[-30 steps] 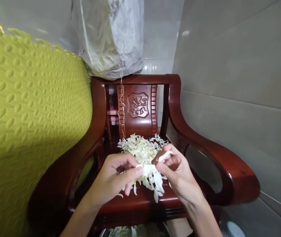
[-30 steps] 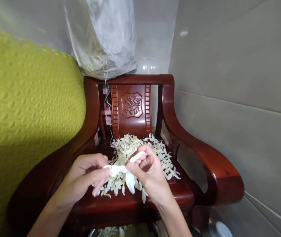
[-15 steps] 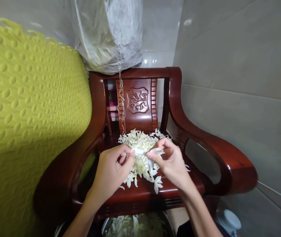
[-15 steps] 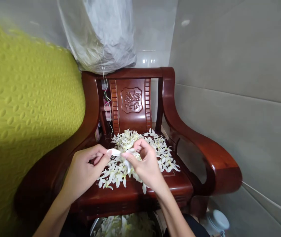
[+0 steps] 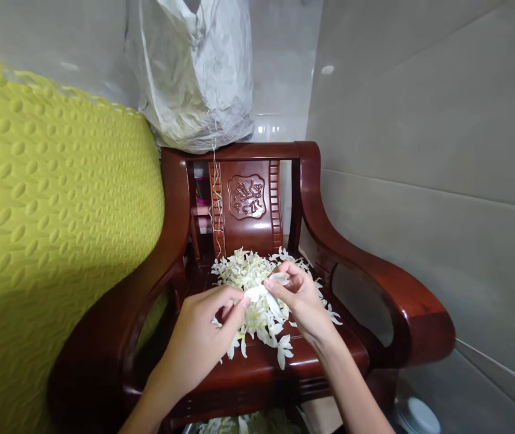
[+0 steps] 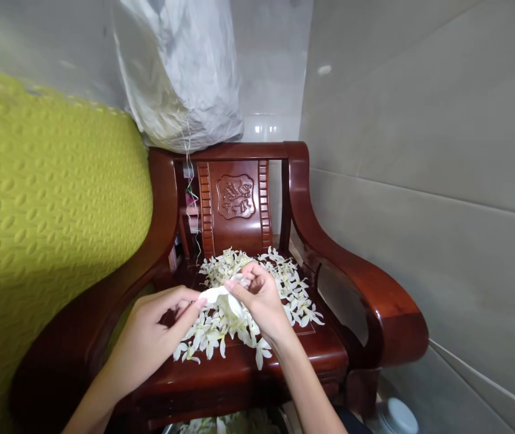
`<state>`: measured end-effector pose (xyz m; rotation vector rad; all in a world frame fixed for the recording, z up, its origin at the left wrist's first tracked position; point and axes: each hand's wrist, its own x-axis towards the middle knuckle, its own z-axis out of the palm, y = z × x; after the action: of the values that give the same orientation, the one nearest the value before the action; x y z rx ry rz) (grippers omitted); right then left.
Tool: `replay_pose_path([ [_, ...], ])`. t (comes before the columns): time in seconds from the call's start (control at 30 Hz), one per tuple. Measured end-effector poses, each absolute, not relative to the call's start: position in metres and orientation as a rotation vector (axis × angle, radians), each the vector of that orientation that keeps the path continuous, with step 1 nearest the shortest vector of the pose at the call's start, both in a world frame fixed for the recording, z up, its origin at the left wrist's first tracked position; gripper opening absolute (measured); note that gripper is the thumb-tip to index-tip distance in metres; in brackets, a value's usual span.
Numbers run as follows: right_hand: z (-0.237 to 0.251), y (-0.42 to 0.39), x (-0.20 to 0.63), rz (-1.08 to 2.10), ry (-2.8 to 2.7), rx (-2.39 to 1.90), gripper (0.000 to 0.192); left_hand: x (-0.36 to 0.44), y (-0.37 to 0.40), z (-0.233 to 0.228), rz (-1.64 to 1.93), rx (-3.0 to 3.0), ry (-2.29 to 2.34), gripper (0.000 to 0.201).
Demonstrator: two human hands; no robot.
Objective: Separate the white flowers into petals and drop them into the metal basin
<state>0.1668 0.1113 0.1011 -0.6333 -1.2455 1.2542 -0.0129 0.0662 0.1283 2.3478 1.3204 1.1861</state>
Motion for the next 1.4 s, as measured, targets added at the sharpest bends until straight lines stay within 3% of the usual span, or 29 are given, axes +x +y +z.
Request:
replay_pose_path([
  [0.47,0.1,0.092,0.145,1.276,-1.242,-0.528,0.029,-0.05,0.065,0.146,1.288,2.428,1.291,0.009],
  [0.73,0.1,0.097,0.155,1.25,-1.332,-0.696,0.031,-0.041,0.067,0.146,1.224,2.394,1.253,0.014],
  [0.93,0.102,0.098,0.149,1.391,-1.256,-0.63,0.02,-0.036,0.072,0.142,1.286,2.332,1.313,0.015],
  [1.03,0.102,0.098,0.148,1.43,-1.237,-0.551,0.025,-0.036,0.077,0.138,1.323,2.319,1.386,0.014],
  [1.4,0.095,0.104,0.152,1.152,-1.335,-0.672,0.028,-0.031,0.087,0.132,1.164,2.115,1.191,0.019],
])
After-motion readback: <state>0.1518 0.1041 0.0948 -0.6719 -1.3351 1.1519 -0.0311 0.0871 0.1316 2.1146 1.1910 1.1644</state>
